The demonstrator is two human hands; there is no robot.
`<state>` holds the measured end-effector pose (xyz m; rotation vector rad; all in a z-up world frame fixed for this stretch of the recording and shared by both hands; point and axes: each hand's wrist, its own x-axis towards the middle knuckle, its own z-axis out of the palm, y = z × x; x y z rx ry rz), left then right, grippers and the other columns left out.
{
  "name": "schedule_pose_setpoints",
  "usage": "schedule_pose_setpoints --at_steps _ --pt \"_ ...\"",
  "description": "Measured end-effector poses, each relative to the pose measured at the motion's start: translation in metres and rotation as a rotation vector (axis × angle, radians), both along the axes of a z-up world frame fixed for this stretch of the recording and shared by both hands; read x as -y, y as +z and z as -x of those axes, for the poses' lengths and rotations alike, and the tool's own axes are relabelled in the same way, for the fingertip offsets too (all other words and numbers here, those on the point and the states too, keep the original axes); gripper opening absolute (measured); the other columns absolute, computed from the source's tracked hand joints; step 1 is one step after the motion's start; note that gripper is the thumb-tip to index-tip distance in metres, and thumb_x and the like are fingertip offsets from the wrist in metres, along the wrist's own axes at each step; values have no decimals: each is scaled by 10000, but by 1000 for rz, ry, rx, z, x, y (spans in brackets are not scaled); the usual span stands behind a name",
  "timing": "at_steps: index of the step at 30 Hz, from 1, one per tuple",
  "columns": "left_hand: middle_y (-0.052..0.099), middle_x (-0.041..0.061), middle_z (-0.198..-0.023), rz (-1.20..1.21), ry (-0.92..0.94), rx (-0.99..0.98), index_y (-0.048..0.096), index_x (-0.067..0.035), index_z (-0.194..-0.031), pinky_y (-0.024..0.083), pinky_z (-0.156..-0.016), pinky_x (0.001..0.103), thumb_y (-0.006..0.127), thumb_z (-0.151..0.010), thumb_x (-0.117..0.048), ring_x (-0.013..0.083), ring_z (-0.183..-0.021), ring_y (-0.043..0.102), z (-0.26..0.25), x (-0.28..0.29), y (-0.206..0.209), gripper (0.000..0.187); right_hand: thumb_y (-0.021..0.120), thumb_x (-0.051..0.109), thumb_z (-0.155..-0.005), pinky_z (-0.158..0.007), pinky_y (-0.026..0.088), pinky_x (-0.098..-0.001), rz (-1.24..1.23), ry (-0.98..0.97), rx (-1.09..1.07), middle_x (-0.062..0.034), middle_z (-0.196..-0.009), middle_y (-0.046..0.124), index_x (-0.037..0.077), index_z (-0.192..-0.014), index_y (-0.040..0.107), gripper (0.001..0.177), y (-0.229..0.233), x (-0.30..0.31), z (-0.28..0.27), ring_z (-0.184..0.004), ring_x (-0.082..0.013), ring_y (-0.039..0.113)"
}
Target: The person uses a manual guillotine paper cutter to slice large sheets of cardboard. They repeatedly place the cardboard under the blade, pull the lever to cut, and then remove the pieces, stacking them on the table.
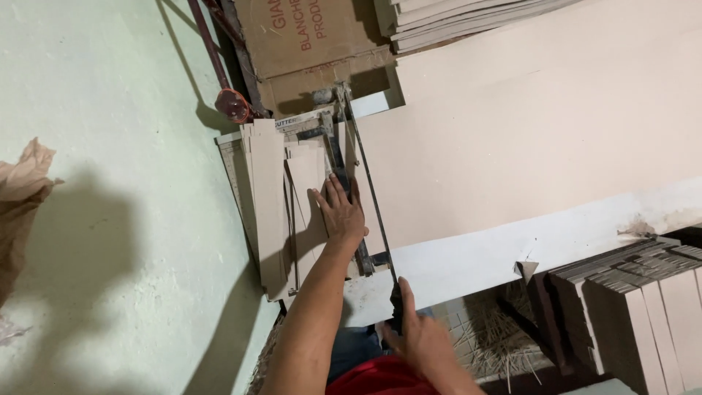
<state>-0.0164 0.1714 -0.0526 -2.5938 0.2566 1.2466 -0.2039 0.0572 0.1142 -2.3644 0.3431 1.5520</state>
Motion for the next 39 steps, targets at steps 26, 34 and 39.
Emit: schedule_pose_setpoints --at_steps 26,34,39 --pt "657 13 -589 893 -787 510 695 -269 -605 420 -569 449 689 -760 -166 241 -509 572 114 -44 -20 186 670 503 -1018 -880 558 -604 -373 -1650 401 -202 -1214 617 148 -1615 59 925 -167 150 -43 -896 -408 679" --pt "662 80 -1085 696 -648 64 744 -163 -908 514 -698 429 683 -919 -155 294 -787 666 65 -117 87 63 646 394 -1060 -533 472 -316 -621 -1703 484 -5 -817 464 124 -1087 388 375 -222 198 -1 -546 -201 563" --pt "600 104 -1156 724 -520 179 716 -154 -1076 494 -845 456 552 -1005 -199 324 -1010 641 51 -107 56 184 687 240 -1024 -648 623 -403 -563 -1663 427 -111 -868 601 28 -1038 450 318 -165 151 -24 -702 -302 705"
